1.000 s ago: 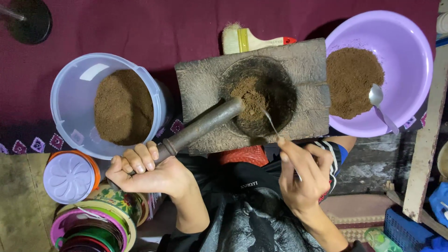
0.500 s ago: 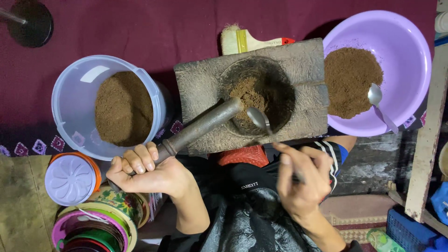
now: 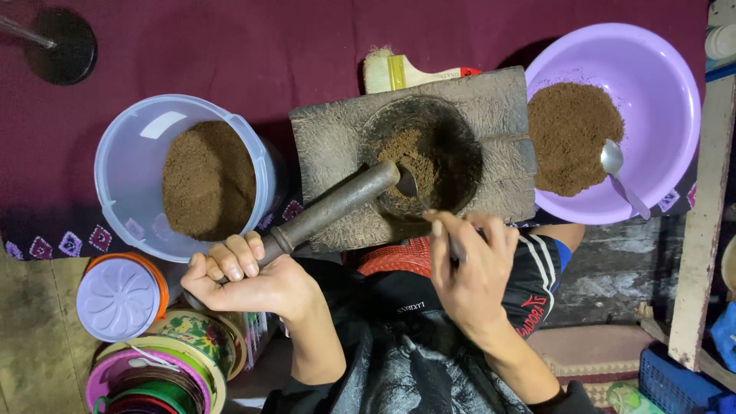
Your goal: Grinding brown powder in a stone mortar using a wooden pestle and a spoon
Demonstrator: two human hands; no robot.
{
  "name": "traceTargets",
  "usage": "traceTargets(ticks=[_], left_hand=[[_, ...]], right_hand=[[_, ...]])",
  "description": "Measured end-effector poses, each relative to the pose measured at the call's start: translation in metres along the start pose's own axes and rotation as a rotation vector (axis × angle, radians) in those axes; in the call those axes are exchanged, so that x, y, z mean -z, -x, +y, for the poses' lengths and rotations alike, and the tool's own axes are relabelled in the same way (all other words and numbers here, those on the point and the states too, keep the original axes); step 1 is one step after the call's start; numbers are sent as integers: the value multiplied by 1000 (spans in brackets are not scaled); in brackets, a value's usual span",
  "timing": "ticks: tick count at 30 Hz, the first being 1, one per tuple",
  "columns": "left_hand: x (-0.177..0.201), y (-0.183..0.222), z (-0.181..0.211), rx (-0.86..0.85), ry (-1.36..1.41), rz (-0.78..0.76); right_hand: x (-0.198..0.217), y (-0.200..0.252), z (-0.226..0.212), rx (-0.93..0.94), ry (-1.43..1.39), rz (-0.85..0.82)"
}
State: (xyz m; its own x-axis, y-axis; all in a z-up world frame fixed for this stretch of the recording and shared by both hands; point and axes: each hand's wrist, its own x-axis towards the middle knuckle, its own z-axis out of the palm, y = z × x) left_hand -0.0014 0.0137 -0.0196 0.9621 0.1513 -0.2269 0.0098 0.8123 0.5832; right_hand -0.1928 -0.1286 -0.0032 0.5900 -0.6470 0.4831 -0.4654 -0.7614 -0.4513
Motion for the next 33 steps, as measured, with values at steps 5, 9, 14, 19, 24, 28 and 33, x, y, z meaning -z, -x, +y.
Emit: traceTargets(ticks=[5,9,14,19,24,28,33], left_hand=[[1,-2,-2,-7,-3,23],[-1,0,-3,-11,-12,45],[2,-3,-6,-36,-42,64],[2,-2,-5,-20,-25,50],[0,0,-5,-25,-13,51],[3,-4,-7,-2,-1,37],[1,-5,-6,-16,-23,60]], right_hand=[[21,-4,5,-56,21,40],[4,1,-6,-33,45,9],[-1,-11,0,33,41,-25],[15,-12,-2,33,6,59],[1,-17,-9,144,-35,41],[9,-16,6,144,22,24],[22,-12,2,133,-57,15]])
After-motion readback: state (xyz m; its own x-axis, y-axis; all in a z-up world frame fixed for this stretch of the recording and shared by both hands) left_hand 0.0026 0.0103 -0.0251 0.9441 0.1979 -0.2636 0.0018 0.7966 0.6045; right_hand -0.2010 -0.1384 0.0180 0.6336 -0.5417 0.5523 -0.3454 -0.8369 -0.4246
